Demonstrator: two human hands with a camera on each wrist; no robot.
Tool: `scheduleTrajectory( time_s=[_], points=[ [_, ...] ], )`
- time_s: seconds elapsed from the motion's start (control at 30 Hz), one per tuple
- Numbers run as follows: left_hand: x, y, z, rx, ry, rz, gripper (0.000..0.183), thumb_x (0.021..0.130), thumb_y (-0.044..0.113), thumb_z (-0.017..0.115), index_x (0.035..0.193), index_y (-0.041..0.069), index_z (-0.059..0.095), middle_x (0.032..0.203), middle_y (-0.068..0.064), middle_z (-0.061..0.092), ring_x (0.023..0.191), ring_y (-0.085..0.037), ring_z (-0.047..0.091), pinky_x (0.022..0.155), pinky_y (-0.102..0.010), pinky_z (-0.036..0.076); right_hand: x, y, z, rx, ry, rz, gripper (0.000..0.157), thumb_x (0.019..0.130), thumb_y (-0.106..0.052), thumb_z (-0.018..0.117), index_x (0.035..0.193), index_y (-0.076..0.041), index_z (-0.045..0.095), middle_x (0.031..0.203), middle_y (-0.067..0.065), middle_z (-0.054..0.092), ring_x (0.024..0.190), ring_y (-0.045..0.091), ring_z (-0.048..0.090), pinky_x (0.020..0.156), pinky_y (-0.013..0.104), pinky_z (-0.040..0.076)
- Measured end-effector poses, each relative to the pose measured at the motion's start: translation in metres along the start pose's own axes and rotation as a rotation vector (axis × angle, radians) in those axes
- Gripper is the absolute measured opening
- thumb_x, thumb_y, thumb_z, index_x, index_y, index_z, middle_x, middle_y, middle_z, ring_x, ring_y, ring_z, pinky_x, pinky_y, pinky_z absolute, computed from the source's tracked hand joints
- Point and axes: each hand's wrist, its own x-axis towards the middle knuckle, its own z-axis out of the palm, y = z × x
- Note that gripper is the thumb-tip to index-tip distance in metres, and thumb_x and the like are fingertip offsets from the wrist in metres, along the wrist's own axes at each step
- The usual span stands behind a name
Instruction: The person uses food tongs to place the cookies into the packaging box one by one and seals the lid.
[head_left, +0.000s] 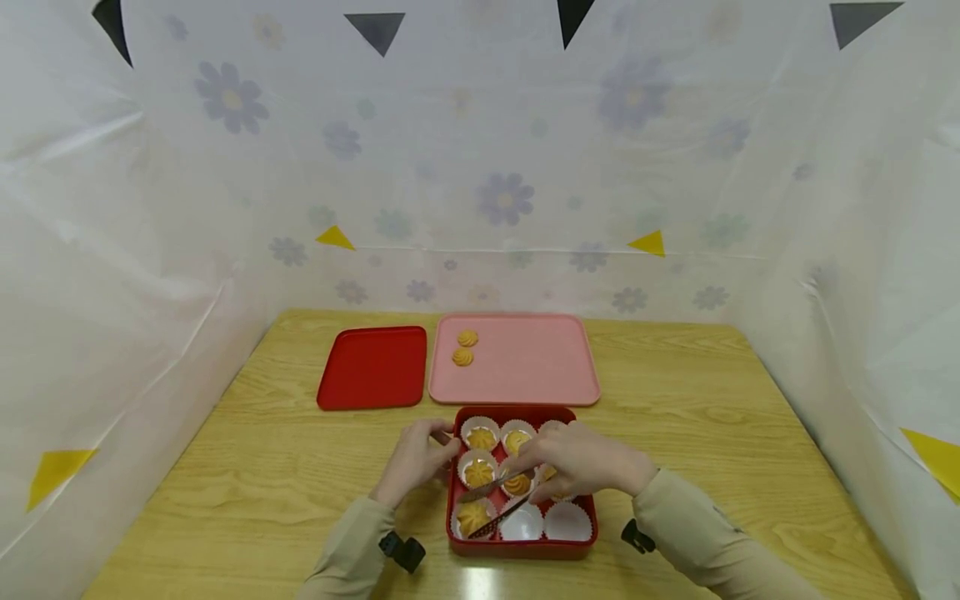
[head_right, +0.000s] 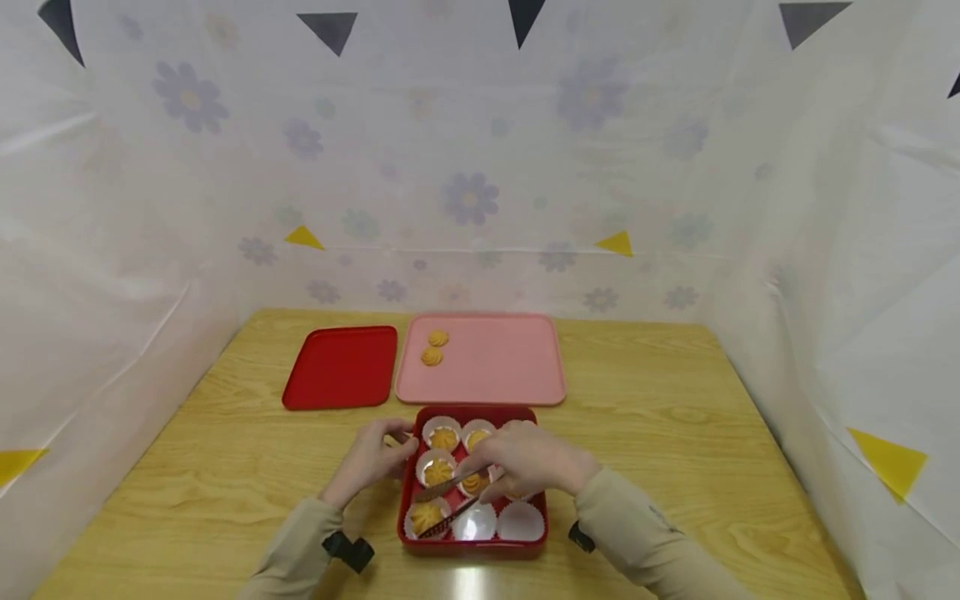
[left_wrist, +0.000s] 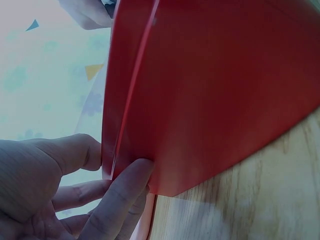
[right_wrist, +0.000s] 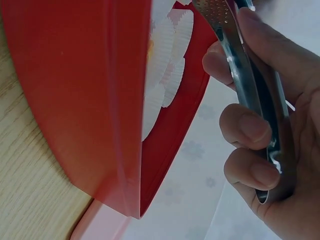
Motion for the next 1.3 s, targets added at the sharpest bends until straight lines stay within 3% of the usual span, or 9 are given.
scheduleTrajectory(
  time_s=[0.2, 0.43, 0.73, 1.3],
  points=[
    [-0.0006, 0.0004, -0.0015, 0.02, -0.002, 0.039, 0.03, 0.091, 0.009, 0.065, 0.115, -0.009, 0.068, 0.09, -0.019, 0.072, 0.058, -0.013, 0.068, 0.051, -0.025, 0.054, 0.0004, -0.0001, 0.0013, -0.035, 0.015, -0.016, 0.045, 0.088, -0.034, 0.076, 0.132, -0.034, 0.066, 0.121, -0.017, 0.07, 0.101, 0.001, 0.061, 0.094, 0.036, 0.05],
    [0.0019, -0.0013, 0.0001, 0.0, -0.012, -0.014, 0.031, 0.092, 0.009, 0.065, 0.119, -0.006, 0.068, 0.094, -0.019, 0.072, 0.061, -0.019, 0.071, 0.053, -0.026, 0.056, 0.0003, -0.0022, 0.0008, -0.041, 0.021, -0.007, 0.045, 0.088, -0.032, 0.077, 0.131, -0.031, 0.067, 0.123, -0.015, 0.071, 0.1, 0.001, 0.062, 0.096, 0.037, 0.05],
    [0.0014, -0.0004, 0.0005, 0.002, -0.007, -0.013, 0.031, 0.091, 0.009, 0.066, 0.119, -0.005, 0.068, 0.093, -0.017, 0.072, 0.062, -0.018, 0.07, 0.053, -0.026, 0.055, 0.0013, -0.0033, 0.0015, -0.057, 0.023, 0.007, 0.045, 0.086, -0.034, 0.079, 0.13, -0.034, 0.068, 0.117, -0.016, 0.072, 0.097, 0.0, 0.06, 0.092, 0.036, 0.05],
    [0.001, 0.0003, 0.0007, 0.013, -0.003, -0.017, 0.031, 0.091, 0.009, 0.067, 0.118, -0.005, 0.069, 0.093, -0.017, 0.073, 0.062, -0.017, 0.07, 0.053, -0.024, 0.054, -0.0041, 0.003, 0.0024, 0.04, 0.032, -0.006, 0.045, 0.088, -0.031, 0.077, 0.131, -0.037, 0.066, 0.103, -0.014, 0.073, 0.095, 0.006, 0.058, 0.089, 0.03, 0.048]
  ],
)
